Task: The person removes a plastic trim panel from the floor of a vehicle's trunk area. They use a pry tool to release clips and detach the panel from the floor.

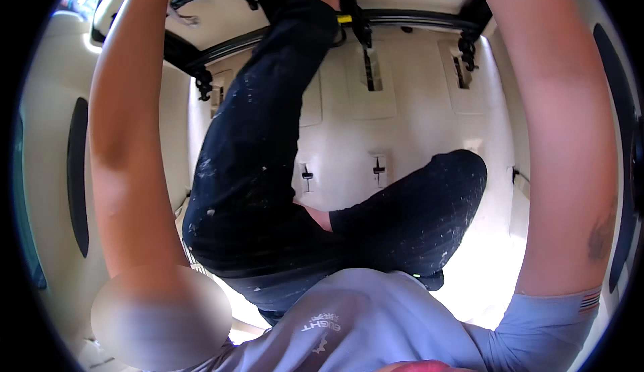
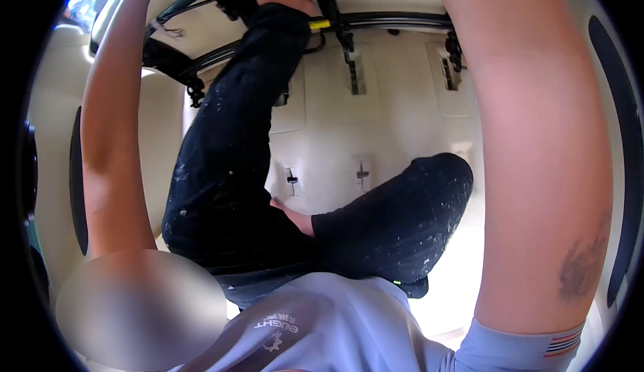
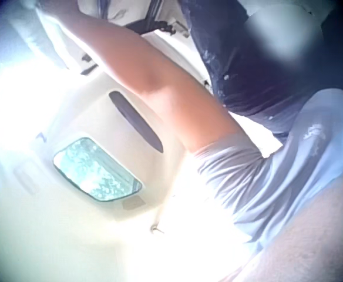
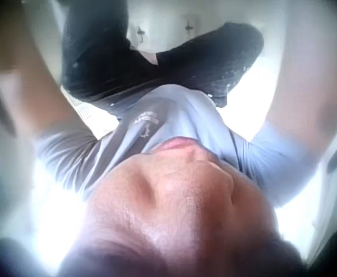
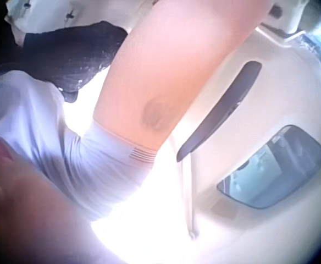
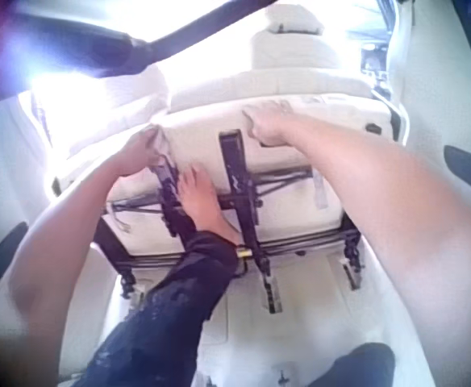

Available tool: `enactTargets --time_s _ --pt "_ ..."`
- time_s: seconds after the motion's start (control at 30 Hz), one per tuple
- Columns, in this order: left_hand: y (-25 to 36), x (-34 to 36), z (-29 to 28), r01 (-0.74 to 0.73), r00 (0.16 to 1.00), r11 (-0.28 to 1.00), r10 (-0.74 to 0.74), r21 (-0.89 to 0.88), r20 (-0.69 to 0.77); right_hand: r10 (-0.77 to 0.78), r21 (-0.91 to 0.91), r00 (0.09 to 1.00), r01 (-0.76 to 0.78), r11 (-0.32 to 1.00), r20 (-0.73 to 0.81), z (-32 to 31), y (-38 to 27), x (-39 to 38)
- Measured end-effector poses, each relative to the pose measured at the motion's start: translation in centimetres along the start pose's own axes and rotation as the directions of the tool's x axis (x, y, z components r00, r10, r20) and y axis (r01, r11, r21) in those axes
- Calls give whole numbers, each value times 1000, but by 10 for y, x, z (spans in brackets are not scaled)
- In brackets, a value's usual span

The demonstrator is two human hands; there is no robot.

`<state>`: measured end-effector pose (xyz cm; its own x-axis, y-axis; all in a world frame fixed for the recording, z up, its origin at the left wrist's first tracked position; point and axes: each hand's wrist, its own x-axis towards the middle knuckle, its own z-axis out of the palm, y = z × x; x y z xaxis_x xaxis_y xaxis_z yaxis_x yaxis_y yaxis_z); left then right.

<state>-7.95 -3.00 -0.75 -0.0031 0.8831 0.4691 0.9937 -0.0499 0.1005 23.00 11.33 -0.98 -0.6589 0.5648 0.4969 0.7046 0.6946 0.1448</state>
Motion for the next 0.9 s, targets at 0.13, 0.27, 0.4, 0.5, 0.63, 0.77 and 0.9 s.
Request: enactTargets --time_s 0.13,0.27,0.4,0.5,0.63,0.77,0.9 --pt "24 -72 53 -80 879 895 271 439 -393 -70 178 993 86 980 -94 21 9 -6" --pt "102 -145 124 -62 928 997 75 49 -365 226 449 874 -9 894 -431 49 -13 -147" --pt "56 -155 136 192 963 974 -164 -118 213 548 540 836 -469 699 17 163 -40 -309" --pt "57 -150 143 97 983 992 -82 -84 165 484 385 736 -667 638 472 204 -64 -385" --pt "43 -144 153 339 919 793 -162 -506 360 52 339 580 -544 768 813 193 -89 -383" --pt "96 -154 123 835 548 268 -315 -481 775 -160 423 483 -506 752 861 207 -114 -387" --pt "85 -154 123 667 633 613 -168 -423 756 -178 377 421 -456 806 889 233 -121 -403"
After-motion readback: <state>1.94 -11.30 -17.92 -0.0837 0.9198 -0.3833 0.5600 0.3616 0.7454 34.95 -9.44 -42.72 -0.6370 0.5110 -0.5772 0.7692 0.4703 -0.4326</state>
